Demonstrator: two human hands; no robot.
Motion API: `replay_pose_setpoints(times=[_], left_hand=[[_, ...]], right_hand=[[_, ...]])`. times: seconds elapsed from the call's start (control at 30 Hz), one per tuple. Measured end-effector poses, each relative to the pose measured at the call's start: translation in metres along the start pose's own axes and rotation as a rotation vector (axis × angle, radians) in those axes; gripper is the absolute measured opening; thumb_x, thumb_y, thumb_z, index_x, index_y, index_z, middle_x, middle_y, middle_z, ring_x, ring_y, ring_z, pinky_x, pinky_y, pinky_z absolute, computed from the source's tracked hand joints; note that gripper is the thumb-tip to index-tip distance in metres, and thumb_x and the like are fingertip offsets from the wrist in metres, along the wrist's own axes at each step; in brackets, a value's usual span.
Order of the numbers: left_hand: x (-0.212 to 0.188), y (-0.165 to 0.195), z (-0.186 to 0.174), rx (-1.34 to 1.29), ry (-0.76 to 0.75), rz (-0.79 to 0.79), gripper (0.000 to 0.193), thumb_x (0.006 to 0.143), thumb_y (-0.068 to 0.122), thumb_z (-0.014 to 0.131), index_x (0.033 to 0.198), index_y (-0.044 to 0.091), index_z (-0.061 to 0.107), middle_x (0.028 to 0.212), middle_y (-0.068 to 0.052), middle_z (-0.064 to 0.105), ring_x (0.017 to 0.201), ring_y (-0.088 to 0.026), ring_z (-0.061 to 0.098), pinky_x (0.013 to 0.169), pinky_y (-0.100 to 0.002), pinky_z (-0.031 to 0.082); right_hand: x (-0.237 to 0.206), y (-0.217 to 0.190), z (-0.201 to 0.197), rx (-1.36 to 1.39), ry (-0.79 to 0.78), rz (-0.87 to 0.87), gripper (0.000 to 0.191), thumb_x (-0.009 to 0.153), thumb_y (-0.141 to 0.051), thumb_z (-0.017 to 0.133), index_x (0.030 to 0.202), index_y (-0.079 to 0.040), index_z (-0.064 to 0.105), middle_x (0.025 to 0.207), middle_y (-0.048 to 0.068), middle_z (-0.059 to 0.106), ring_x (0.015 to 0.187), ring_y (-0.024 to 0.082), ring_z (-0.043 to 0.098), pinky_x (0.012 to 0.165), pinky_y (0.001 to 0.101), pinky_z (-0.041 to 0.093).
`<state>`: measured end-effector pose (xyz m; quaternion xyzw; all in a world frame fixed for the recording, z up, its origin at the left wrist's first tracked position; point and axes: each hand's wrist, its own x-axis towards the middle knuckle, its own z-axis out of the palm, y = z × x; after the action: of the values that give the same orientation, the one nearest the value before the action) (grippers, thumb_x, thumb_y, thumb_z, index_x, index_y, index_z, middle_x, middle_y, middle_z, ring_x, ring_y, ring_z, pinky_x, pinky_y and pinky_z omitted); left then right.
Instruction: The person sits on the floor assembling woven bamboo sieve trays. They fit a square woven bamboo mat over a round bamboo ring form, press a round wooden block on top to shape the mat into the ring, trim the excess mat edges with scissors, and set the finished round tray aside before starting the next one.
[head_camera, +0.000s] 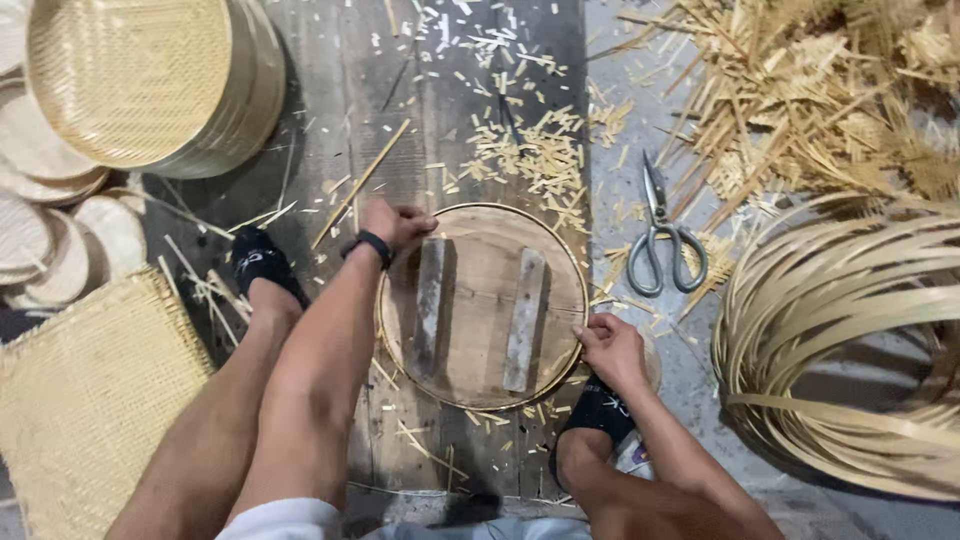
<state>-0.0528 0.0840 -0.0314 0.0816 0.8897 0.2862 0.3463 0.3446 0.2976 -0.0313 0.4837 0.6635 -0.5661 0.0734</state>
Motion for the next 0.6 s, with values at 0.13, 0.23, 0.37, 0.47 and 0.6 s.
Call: replay_pose_setpoints(times=[0.13,0.23,0.37,0.47,0.6], left_hand=[[-0.051,-0.065,-0.014,0.217,0.026,-0.062,0.047,0.08,0.045,0.093,0.101,0.005,0.079,0.095,-0.013,0.078,0.077,-0.015,0.063,0.071,-0.032,0.049],[-0.094,-0.115,-0.008,-0.372,-0.113,-0.396,0.034,0.081,0.028,0.09,0.092,0.002,0.072,0.086,-0.009,0.072,0.068,-0.02,0.067,0.058,-0.039,0.058],[-0.096,-0.136,0.007,-0.704,-0.049,-0.413,0.023,0.08,0.016,0.086,0.092,0.005,0.07,0.085,-0.006,0.073,0.068,-0.02,0.071,0.061,-0.039,0.061],[-0.09,-0.129,0.014,-0.761,0.027,-0.377,0.024,0.08,0.015,0.087,0.097,0.003,0.075,0.088,-0.007,0.076,0.071,-0.018,0.072,0.065,-0.036,0.062],[-0.104,-0.113,0.042,-0.748,0.238,-0.303,0.024,0.086,0.018,0.086,0.104,0.006,0.076,0.095,-0.005,0.077,0.081,-0.017,0.07,0.069,-0.032,0.058]], right_hand=[[0.0,-0.003,0.004,0.0,-0.018,0.043,0.029,0.089,-0.015,0.075,0.112,0.003,0.069,0.079,0.011,0.074,0.063,0.017,0.072,0.056,0.0307,0.059],[0.0,0.005,0.01,0.171,-0.043,-0.021,0.032,0.088,-0.014,0.076,0.113,0.004,0.067,0.083,0.009,0.073,0.065,0.013,0.071,0.055,0.0291,0.062],[0.005,0.008,0.013,0.232,-0.046,-0.017,0.031,0.088,-0.011,0.076,0.114,0.004,0.07,0.084,0.01,0.074,0.065,0.014,0.069,0.054,0.028,0.059],[0.02,-0.008,0.005,0.166,-0.011,0.0,0.028,0.091,-0.01,0.075,0.115,0.004,0.074,0.083,0.014,0.072,0.062,0.018,0.065,0.053,0.03,0.054],[0.046,-0.033,-0.014,0.201,0.084,-0.086,0.026,0.095,-0.011,0.074,0.116,0.004,0.073,0.09,0.011,0.073,0.07,0.015,0.065,0.059,0.0274,0.054]])
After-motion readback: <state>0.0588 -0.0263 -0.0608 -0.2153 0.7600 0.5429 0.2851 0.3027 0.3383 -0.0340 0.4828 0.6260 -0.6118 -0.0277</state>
